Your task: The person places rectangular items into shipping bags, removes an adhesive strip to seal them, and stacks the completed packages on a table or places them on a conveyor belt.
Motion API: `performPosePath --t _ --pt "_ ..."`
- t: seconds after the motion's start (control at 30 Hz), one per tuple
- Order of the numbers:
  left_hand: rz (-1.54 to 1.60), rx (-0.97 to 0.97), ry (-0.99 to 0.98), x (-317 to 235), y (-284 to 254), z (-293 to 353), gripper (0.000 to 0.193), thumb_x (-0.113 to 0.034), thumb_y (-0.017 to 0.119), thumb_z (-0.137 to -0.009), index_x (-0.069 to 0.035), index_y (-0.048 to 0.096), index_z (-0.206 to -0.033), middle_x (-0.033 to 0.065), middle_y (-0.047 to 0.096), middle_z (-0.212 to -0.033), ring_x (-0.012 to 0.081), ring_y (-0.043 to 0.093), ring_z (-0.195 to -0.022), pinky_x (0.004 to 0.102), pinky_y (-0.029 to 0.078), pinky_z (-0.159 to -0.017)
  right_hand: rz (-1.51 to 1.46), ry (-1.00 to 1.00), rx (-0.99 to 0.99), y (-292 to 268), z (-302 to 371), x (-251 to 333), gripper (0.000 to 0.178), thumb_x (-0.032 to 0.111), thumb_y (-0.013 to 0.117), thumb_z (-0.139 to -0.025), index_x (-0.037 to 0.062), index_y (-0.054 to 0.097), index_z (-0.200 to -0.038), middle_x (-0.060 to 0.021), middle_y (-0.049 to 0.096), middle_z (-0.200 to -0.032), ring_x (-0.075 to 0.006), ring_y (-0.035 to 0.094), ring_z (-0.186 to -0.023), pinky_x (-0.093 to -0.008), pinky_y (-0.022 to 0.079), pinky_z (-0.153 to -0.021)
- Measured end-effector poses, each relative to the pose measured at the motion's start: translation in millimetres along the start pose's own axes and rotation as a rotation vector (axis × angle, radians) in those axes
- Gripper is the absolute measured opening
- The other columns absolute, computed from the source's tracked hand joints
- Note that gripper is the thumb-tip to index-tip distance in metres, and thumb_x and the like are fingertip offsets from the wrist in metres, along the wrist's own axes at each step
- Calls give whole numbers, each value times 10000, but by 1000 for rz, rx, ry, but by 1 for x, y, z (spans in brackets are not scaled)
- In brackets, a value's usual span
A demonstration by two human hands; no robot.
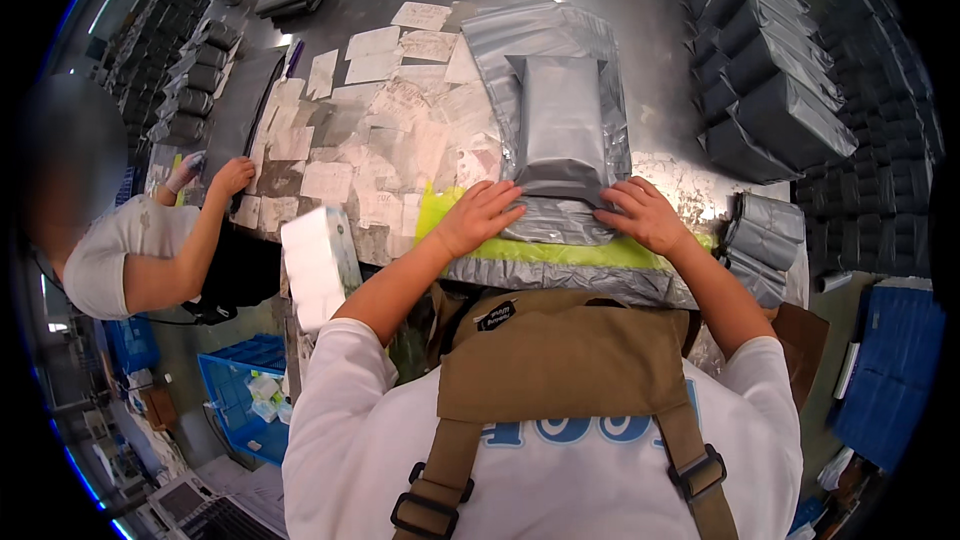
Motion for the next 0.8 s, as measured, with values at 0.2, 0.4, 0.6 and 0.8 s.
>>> performPosePath --t 0.2,0.4,0.6,0.8 --pt "171 -90 -122 4 3 3 351 6 626 -713 -49 664 -1058 124 612 -1240 324 548 -1190 434 469 -967 -228 -35 116 12 5 -7 113 138 611 -744 103 666 -837 -48 603 -1099 -246 569 -1069 -387 477 -916" --pt "200 -80 -205 6 5 6 368 35 640 -689 -39 666 -1049 82 618 -1255 319 543 -1194 429 464 -981 -528 131 94 3 4 -14 137 58 716 -678 70 639 -791 -43 625 -984 -258 603 -939 -371 512 -794" --pt "176 -72 -232 8 4 4 357 40 641 -704 -49 673 -1048 64 619 -1262 311 540 -1199 419 467 -972 -543 158 85 0 3 -12 116 54 715 -714 57 633 -796 -62 625 -989 -274 600 -936 -396 501 -793" --pt "172 -76 -317 10 4 8 366 56 625 -703 -73 687 -1041 24 638 -1254 313 529 -1207 428 451 -975 -627 272 -28 -3 17 2 103 22 679 -791 40 606 -861 -87 611 -989 -283 606 -935 -369 497 -795"
Point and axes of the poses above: each hand's wrist, its own z-axis away from the middle knuckle, its own y-axis out of the palm, x = y × z, the point moved 4 cm from there along -z, towards the middle knuckle
